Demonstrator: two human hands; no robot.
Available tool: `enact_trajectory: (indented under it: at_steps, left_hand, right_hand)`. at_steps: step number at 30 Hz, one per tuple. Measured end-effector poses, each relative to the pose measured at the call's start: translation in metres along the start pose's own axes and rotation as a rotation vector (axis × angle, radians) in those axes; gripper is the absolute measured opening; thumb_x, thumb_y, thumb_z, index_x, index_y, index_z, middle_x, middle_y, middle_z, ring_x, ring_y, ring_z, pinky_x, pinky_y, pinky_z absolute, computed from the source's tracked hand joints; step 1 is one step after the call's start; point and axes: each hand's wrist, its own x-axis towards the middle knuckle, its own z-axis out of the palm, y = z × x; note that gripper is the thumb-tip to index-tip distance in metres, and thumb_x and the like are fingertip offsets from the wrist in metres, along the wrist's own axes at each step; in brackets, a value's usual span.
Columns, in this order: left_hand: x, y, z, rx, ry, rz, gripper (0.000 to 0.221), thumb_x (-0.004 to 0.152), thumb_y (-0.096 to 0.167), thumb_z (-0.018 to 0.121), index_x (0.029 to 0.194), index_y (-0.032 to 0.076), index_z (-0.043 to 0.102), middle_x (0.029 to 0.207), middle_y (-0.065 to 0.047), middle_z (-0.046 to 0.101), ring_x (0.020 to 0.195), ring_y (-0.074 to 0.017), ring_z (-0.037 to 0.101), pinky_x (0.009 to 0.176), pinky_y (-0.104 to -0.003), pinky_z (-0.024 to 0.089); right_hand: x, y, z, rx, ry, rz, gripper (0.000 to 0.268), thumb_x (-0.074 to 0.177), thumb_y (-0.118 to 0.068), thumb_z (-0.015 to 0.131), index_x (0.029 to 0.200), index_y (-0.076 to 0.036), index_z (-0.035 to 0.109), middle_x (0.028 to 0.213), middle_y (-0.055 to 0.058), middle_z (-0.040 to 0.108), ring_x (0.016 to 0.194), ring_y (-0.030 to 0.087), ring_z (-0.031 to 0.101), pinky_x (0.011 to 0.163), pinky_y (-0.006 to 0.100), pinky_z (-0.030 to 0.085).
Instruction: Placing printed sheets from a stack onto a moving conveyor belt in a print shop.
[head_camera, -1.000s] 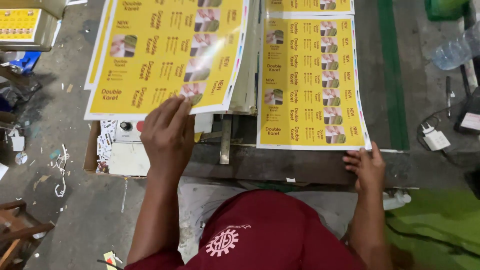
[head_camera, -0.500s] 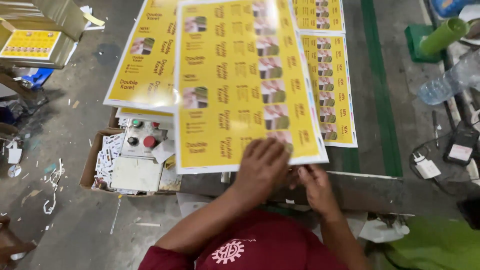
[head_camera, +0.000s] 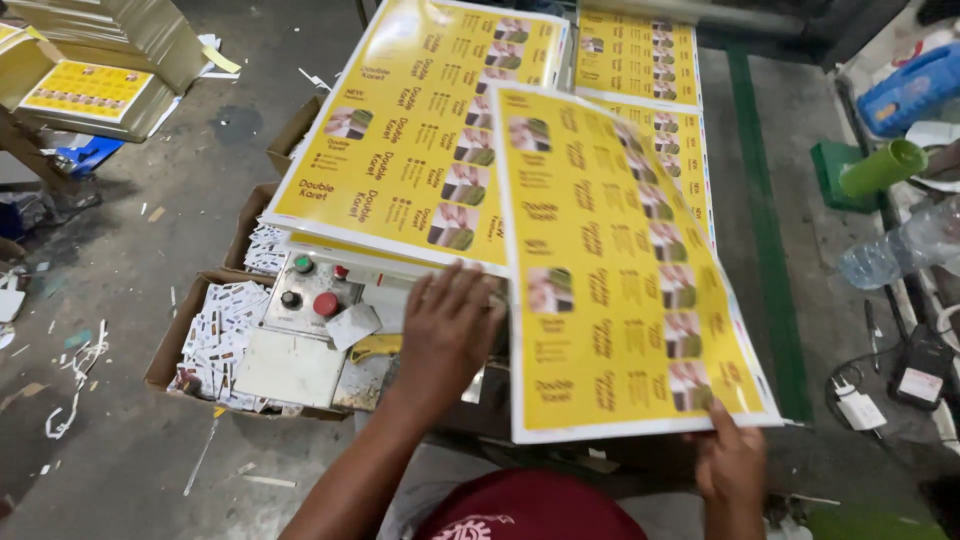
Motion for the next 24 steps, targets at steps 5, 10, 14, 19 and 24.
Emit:
enact_trajectory:
  at_steps: [5,10,14,19,24]
  left_hand:
    - [-0.005,-0.057,0.018,0.079,0.015,0.017,0.047,0.096,0.023,0.070,0.137,0.002,0.061,0.147,-0.016,0.057,0.142,-0.0382,0.048,0.116,-0.054,0.036]
    - [-0.004,-0.084,0.034,0.126,-0.149,0.023,0.062,0.101,0.032,0.068,0.149,-0.004,0.052,0.166,-0.020,0.032,0.156,-0.0404,0.023,0.125,-0.061,0.017]
    - [0.003,-0.085,0.031,0.153,-0.180,-0.027,0.063,0.097,0.033,0.071,0.147,-0.001,0.052,0.154,-0.023,0.051,0.148,-0.0400,0.040,0.120,-0.064,0.023]
    - [0.016,-0.090,0.022,0.178,-0.192,0.009,0.049,0.099,0.030,0.070,0.137,0.000,0.062,0.144,-0.020,0.063,0.140,-0.0362,0.055,0.118,-0.056,0.033]
    - [0.039,-0.091,0.004,0.182,-0.264,0.057,0.045,0.097,0.036,0.072,0.126,0.002,0.071,0.131,-0.016,0.073,0.125,-0.0330,0.067,0.102,-0.048,0.050]
  right_hand:
    - [0.007,0.015,-0.067,-0.163,0.119,-0.013,0.028,0.108,-0.009,0.057,0.134,0.001,0.054,0.114,0.008,0.066,0.080,0.012,0.064,0.056,0.020,0.052]
    - [-0.013,0.009,-0.110,-0.447,0.319,0.132,0.023,0.112,-0.016,0.061,0.123,0.003,0.055,0.103,0.009,0.060,0.071,0.012,0.059,0.057,0.021,0.053]
    - [-0.020,0.018,-0.141,-0.462,0.254,0.116,0.024,0.113,-0.013,0.057,0.130,0.005,0.057,0.104,0.012,0.064,0.069,0.016,0.059,0.054,0.025,0.050]
    - [-0.035,0.024,-0.140,-0.431,0.245,0.126,0.032,0.111,-0.012,0.055,0.140,0.000,0.051,0.112,0.011,0.063,0.075,0.014,0.059,0.053,0.021,0.048]
    - [-0.020,0.044,-0.161,-0.596,0.244,0.242,0.030,0.112,-0.002,0.055,0.139,0.011,0.051,0.109,0.026,0.063,0.074,0.031,0.060,0.052,0.037,0.053]
